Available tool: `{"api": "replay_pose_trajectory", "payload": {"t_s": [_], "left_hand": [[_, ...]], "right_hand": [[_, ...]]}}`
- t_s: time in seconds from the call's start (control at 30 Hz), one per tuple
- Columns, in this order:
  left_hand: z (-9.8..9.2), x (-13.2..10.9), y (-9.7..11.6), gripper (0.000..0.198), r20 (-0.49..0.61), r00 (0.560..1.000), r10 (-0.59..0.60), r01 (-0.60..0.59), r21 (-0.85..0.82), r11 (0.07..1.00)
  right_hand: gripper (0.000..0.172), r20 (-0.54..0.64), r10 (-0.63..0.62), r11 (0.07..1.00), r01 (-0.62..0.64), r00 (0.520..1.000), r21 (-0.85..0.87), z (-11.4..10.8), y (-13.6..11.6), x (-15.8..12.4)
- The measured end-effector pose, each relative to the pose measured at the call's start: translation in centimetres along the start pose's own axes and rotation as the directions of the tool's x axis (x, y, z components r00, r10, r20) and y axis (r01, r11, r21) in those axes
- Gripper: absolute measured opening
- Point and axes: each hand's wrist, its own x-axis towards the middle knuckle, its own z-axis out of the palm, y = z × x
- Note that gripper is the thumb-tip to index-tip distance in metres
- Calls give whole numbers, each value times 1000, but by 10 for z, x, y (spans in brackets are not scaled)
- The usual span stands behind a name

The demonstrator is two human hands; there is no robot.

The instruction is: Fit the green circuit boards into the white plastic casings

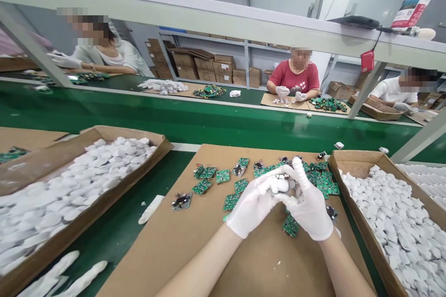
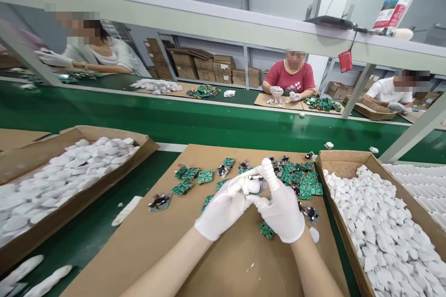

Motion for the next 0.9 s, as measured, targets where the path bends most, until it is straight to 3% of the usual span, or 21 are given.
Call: {"api": "replay_pose_trajectory", "payload": {"t_s": [0.1, 0.17, 0.27, 0.33, 0.6, 0.73, 0.9], "left_hand": [[5, 0, 5, 37, 13, 1000, -5, 4, 57, 998], [4, 1, 6, 31, -18, 1000, 4, 0, 180, 984], [-2, 5, 1, 15, -121, 991, 52, 13, 485, 874], [-7, 8, -4, 22, -173, 981, 87, 36, 604, 796], [-9, 5, -12, 29, -212, 968, 137, 22, 612, 791], [-7, 7, -12, 33, -219, 969, 110, 38, 578, 815], [-6, 7, -8, 38, -131, 989, 64, 22, 565, 825]], "right_hand": [[85, 14, -12, 998, 12, 1000, -58, -1, 1, 2], [82, 13, -66, 990, 67, 998, -123, -3, 2, 3], [75, 6, -197, 949, 192, 980, -249, -6, 3, 5], [71, 14, -279, 907, 268, 960, -324, -8, 3, 6], [61, 59, -375, 837, 365, 925, -408, -4, -3, 7], [61, 74, -315, 882, 321, 946, -346, -4, -1, 7], [68, 49, -274, 924, 277, 961, -264, -8, 2, 7]]}}
